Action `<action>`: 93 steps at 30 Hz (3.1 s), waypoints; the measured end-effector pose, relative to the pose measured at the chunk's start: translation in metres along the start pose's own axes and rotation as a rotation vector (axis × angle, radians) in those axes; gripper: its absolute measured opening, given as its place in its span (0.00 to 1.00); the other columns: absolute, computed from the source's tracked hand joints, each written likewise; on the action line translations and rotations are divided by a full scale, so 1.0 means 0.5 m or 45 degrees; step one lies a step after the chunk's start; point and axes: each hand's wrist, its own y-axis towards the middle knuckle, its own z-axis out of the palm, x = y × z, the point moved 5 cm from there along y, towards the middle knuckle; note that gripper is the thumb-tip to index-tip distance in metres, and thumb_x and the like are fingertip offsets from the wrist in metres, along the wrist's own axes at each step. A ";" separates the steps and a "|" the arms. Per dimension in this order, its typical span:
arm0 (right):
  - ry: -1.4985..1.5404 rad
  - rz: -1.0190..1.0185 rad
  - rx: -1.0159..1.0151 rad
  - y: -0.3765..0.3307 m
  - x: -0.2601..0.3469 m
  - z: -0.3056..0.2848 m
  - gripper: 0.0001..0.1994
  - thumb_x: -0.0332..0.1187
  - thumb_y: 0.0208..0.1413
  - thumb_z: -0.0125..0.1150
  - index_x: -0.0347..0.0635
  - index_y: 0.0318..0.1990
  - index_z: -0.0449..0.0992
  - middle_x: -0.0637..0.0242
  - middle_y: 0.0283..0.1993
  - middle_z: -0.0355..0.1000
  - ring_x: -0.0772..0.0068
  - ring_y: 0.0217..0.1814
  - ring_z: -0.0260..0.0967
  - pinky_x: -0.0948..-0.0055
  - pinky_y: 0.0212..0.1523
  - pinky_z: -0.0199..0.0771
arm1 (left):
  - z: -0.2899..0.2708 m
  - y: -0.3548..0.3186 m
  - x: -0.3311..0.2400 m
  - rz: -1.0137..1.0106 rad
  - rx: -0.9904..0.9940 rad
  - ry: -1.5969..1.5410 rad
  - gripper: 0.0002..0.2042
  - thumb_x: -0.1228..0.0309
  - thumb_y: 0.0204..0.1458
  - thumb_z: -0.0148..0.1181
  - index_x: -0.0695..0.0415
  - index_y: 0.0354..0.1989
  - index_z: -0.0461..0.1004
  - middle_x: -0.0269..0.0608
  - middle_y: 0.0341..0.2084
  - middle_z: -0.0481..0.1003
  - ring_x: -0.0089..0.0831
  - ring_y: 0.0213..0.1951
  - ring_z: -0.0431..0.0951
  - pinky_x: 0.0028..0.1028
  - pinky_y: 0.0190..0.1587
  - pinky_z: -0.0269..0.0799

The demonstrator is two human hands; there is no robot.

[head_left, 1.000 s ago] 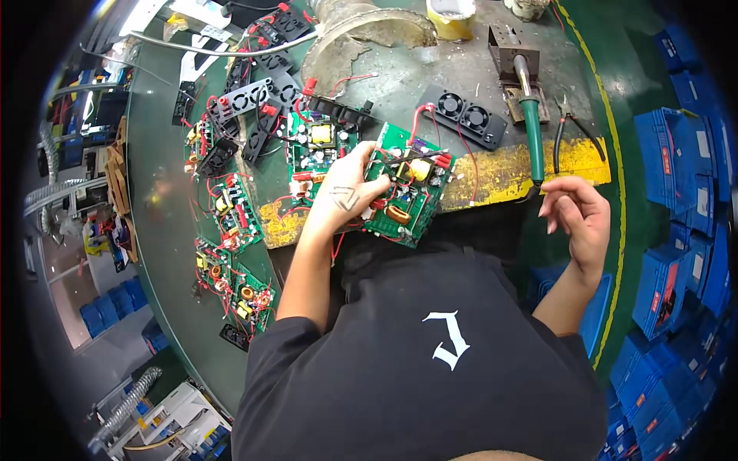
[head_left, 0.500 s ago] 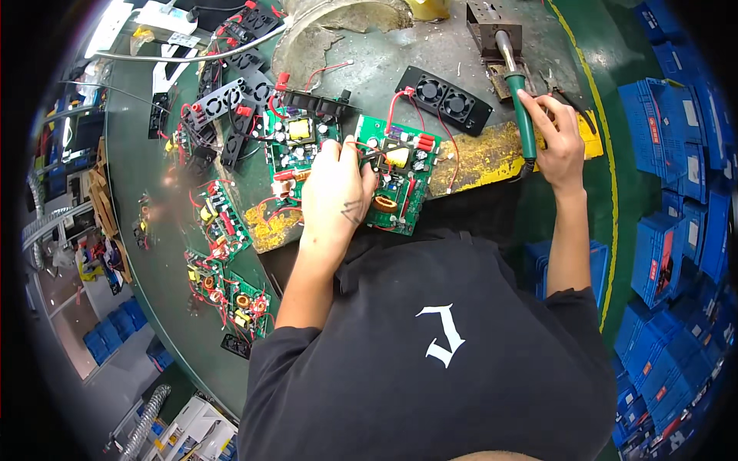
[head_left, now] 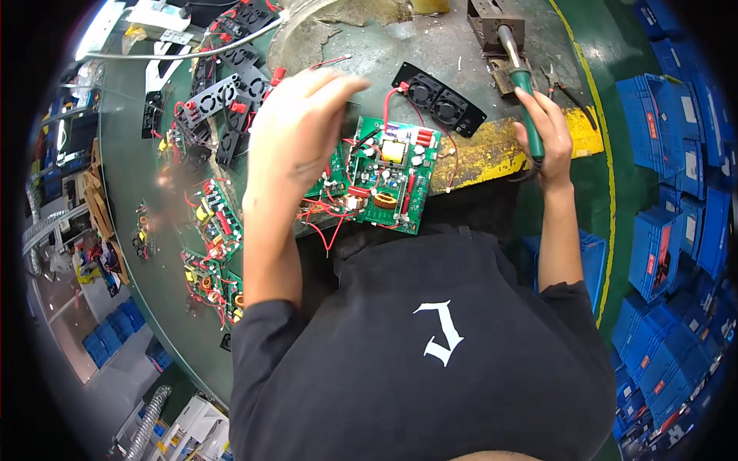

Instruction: Soldering electronic components and cooling fans onto printed circuit boards at a factory workbench.

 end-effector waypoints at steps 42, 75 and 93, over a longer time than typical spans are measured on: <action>0.650 0.567 -0.543 -0.070 0.008 -0.168 0.19 0.36 0.64 0.45 0.26 0.49 0.74 0.43 0.44 0.74 0.57 0.31 0.72 0.69 0.29 0.69 | -0.186 -0.446 0.333 -0.328 0.442 1.045 0.05 0.69 0.44 0.61 0.45 0.30 0.79 0.25 0.34 0.73 0.29 0.53 0.69 0.42 0.64 0.55; 1.400 0.984 -0.723 -0.208 0.032 -0.212 0.23 0.47 0.64 0.50 0.35 0.54 0.71 0.42 0.43 0.76 0.60 0.35 0.74 0.67 0.30 0.75 | 0.003 -0.189 -0.171 -0.186 -0.241 -0.216 0.11 0.78 0.38 0.65 0.54 0.33 0.84 0.32 0.25 0.75 0.30 0.27 0.72 0.31 0.36 0.61; 1.311 0.803 -0.651 -0.060 0.015 -0.124 0.19 0.46 0.66 0.47 0.37 0.48 0.72 0.54 0.33 0.77 0.72 0.27 0.73 0.76 0.23 0.73 | -0.046 -0.425 -0.268 -0.700 -0.325 -0.314 0.11 0.77 0.39 0.70 0.50 0.33 0.83 0.30 0.26 0.77 0.30 0.29 0.75 0.29 0.34 0.63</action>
